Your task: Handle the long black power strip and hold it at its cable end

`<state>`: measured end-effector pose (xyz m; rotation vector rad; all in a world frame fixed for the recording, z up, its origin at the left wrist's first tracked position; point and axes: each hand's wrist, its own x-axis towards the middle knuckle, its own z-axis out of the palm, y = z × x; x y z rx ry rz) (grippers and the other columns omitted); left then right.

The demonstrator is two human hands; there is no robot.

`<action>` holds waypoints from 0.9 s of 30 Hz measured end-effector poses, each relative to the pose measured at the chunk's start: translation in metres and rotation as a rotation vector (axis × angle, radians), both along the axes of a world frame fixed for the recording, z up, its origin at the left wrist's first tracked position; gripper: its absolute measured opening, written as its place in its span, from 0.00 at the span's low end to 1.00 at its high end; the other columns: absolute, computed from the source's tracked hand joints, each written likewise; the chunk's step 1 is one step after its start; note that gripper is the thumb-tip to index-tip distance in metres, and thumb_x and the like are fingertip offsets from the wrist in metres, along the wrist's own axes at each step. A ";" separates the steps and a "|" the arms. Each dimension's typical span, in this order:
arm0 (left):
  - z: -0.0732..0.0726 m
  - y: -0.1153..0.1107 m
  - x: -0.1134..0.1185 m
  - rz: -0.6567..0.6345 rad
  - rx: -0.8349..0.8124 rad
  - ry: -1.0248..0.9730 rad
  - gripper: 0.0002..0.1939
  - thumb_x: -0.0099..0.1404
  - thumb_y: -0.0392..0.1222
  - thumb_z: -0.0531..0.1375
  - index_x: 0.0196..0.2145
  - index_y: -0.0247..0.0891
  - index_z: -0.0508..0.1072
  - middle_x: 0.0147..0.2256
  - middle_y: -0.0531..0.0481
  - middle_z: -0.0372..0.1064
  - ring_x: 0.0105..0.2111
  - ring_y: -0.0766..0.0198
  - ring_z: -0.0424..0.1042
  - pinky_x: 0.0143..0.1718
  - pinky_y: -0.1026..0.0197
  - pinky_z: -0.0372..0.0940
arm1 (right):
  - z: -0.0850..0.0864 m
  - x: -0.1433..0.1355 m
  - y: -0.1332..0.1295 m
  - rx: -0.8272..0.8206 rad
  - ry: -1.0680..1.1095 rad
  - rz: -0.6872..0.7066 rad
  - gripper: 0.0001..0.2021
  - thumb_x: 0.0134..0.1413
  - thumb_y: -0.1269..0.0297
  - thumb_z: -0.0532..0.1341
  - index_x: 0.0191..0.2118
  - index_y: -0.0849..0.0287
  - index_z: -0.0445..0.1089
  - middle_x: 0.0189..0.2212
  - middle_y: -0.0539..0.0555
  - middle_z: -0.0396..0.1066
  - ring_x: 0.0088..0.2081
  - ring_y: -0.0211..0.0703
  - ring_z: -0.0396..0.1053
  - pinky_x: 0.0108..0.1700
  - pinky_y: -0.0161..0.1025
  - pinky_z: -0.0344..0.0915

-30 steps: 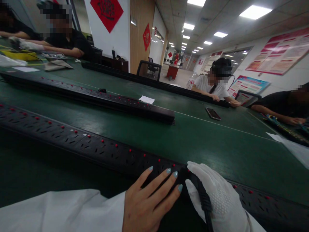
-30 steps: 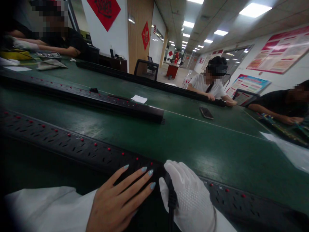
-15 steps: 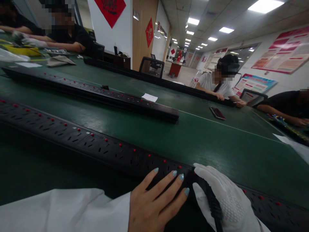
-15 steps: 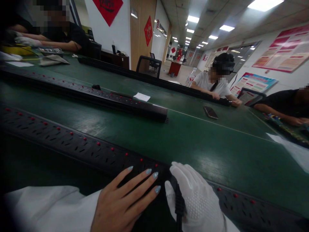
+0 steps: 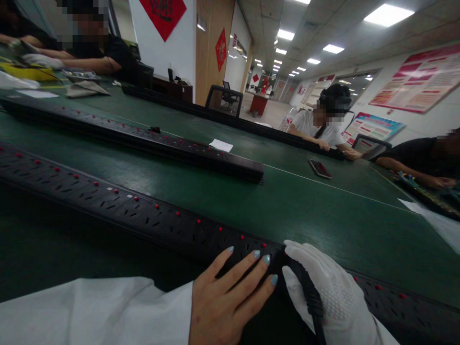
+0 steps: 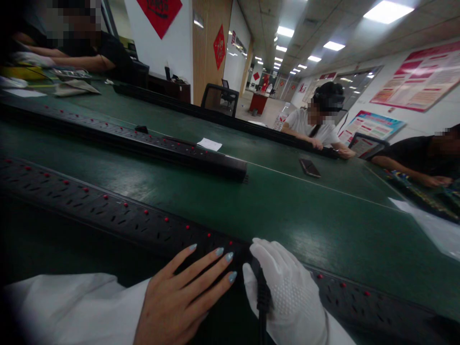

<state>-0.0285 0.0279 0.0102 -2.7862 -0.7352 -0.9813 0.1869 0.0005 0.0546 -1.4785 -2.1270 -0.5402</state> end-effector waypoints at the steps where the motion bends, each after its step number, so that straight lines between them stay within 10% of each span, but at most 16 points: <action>1: 0.000 0.000 0.000 -0.007 -0.005 -0.003 0.18 0.70 0.39 0.51 0.57 0.43 0.64 0.60 0.52 0.56 0.61 0.60 0.50 0.62 0.48 0.33 | 0.002 0.000 0.001 -0.013 -0.004 0.005 0.12 0.55 0.63 0.56 0.45 0.54 0.69 0.42 0.56 0.73 0.43 0.49 0.72 0.46 0.45 0.70; 15: 0.009 -0.002 -0.006 -0.040 -0.069 0.081 0.27 0.67 0.39 0.54 0.62 0.39 0.56 0.62 0.50 0.51 0.62 0.58 0.47 0.61 0.48 0.28 | 0.035 -0.006 0.025 -0.390 -0.203 0.143 0.11 0.59 0.62 0.52 0.30 0.57 0.68 0.27 0.51 0.66 0.29 0.36 0.63 0.33 0.35 0.60; 27: 0.004 0.002 -0.005 -0.044 0.007 0.054 0.21 0.70 0.39 0.50 0.60 0.38 0.59 0.62 0.48 0.53 0.62 0.56 0.48 0.60 0.46 0.31 | 0.034 0.005 0.022 -0.124 -0.261 0.213 0.09 0.57 0.65 0.54 0.33 0.57 0.71 0.28 0.52 0.71 0.26 0.37 0.65 0.29 0.36 0.57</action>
